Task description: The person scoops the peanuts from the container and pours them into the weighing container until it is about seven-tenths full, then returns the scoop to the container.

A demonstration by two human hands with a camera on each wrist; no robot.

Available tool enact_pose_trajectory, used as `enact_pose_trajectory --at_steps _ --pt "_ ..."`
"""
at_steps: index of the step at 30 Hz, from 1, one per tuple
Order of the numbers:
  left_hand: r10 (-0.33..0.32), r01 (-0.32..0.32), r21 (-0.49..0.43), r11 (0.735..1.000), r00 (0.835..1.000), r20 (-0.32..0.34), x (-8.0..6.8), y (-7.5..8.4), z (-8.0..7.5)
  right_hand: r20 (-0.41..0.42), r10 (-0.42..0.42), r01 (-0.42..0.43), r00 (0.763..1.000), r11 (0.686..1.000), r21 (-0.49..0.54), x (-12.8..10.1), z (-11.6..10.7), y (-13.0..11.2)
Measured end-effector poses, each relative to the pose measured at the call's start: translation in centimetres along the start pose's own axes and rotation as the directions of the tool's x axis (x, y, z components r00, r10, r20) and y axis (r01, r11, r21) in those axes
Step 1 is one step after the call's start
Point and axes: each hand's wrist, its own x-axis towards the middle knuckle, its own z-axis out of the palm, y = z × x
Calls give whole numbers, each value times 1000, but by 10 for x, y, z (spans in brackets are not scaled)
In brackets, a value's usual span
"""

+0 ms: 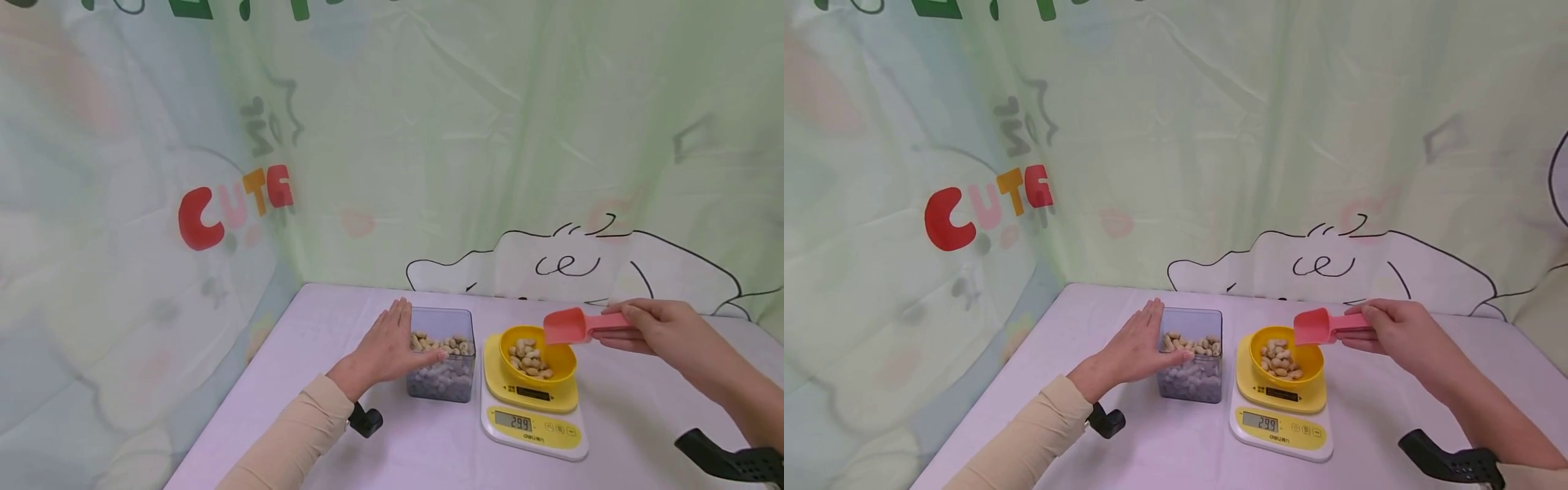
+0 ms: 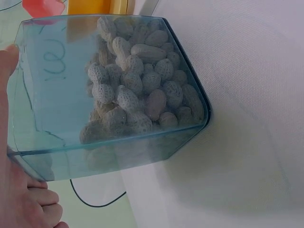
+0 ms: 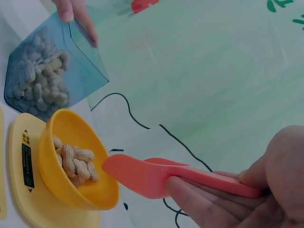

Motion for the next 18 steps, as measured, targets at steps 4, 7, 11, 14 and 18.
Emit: enact_pose_trajectory --at_steps 4,7,11,14,18 --pt "-2 2 -11 1000 1000 7 -2 0 -1 0 -18 18 1000 1000 -4 1 3 -4" --pt "-4 4 -13 1000 1000 7 -2 1 -2 -8 -41 41 999 999 -9 3 6 -10" --pt "-4 4 -8 1000 1000 -1 -1 1 -1 -10 -68 68 998 998 1 6 12 -22" --pt "-6 6 -5 1000 1000 -2 -1 1 -1 0 -84 84 996 996 23 9 18 -33" --pt "-7 7 -4 1000 1000 0 -1 2 -1 4 -109 109 994 993 35 13 25 -48"
